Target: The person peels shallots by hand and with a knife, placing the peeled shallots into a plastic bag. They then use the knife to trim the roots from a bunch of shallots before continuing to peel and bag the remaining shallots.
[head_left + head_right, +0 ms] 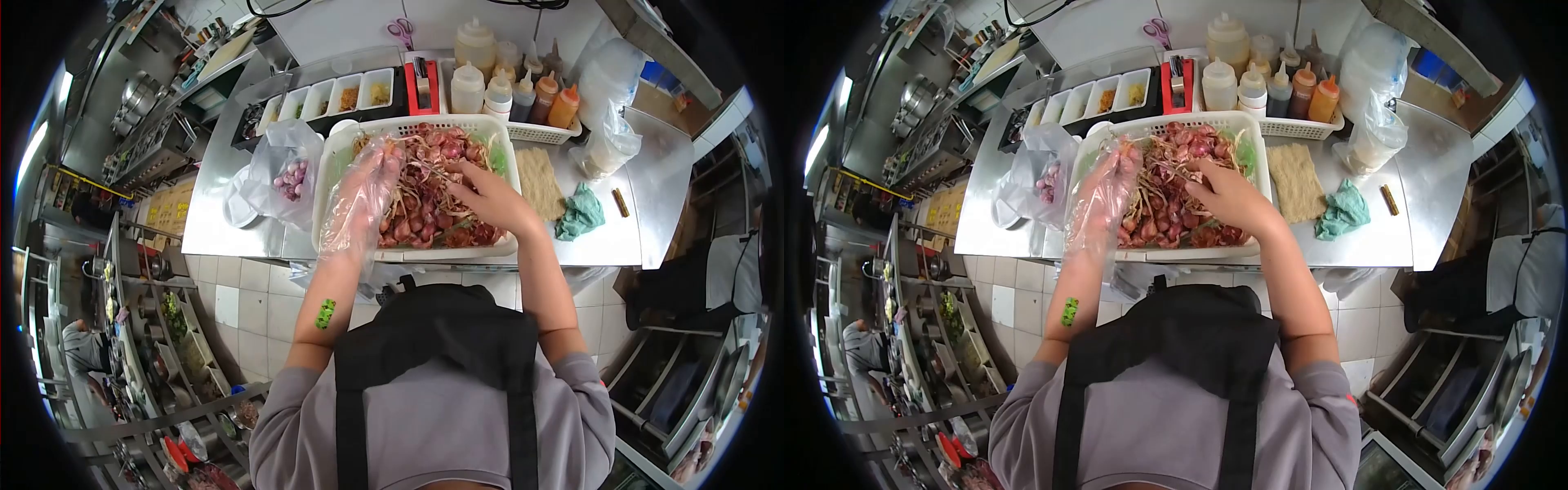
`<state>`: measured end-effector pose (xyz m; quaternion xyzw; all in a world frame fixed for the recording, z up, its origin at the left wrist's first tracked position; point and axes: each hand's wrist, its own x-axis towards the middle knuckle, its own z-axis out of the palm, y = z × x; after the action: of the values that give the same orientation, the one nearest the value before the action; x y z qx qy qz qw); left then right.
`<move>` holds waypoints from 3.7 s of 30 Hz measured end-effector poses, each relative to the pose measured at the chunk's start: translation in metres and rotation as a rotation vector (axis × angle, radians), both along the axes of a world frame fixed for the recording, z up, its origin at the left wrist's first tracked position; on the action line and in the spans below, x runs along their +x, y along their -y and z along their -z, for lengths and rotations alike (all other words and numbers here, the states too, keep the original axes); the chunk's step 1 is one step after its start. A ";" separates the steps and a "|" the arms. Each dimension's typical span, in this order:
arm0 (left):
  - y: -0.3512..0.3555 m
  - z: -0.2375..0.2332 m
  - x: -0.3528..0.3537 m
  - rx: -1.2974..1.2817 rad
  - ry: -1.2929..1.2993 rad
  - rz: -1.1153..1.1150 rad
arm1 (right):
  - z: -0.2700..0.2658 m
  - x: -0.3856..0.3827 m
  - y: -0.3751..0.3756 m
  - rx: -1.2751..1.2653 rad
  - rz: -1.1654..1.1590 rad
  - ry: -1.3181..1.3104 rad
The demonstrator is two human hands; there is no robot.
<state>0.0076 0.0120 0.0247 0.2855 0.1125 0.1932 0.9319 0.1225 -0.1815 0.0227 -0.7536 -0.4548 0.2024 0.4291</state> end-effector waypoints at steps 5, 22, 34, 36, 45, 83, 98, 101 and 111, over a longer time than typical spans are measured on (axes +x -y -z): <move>0.015 -0.006 0.003 -0.159 -0.040 -0.121 | -0.024 -0.006 0.003 0.170 0.030 -0.261; 0.042 -0.011 0.006 0.658 -0.284 -0.038 | -0.002 -0.019 -0.027 0.426 0.140 0.023; 0.052 -0.037 -0.006 0.672 -0.354 -0.112 | -0.016 0.019 0.005 0.345 0.230 -0.136; 0.031 -0.025 -0.005 0.534 -0.256 -0.135 | -0.051 0.006 0.020 0.053 0.139 -0.357; 0.009 0.004 -0.004 0.375 -0.140 -0.117 | -0.032 -0.001 0.016 0.102 0.086 -0.081; 0.023 0.005 -0.012 0.721 -0.186 -0.048 | -0.004 -0.015 -0.039 0.361 -0.115 -0.090; 0.026 0.011 -0.009 1.020 -0.195 -0.004 | 0.001 -0.020 -0.042 0.343 0.063 0.061; 0.031 0.005 -0.007 0.922 -0.130 -0.013 | 0.001 -0.020 -0.042 0.312 0.099 0.077; 0.025 -0.003 -0.013 0.616 -0.165 0.205 | 0.004 -0.001 -0.033 0.359 -0.071 -0.696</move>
<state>-0.0057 -0.0126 0.0277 0.5782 0.0945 0.0998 0.8042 0.1217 -0.1482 0.0190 -0.5368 -0.3363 0.3778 0.6753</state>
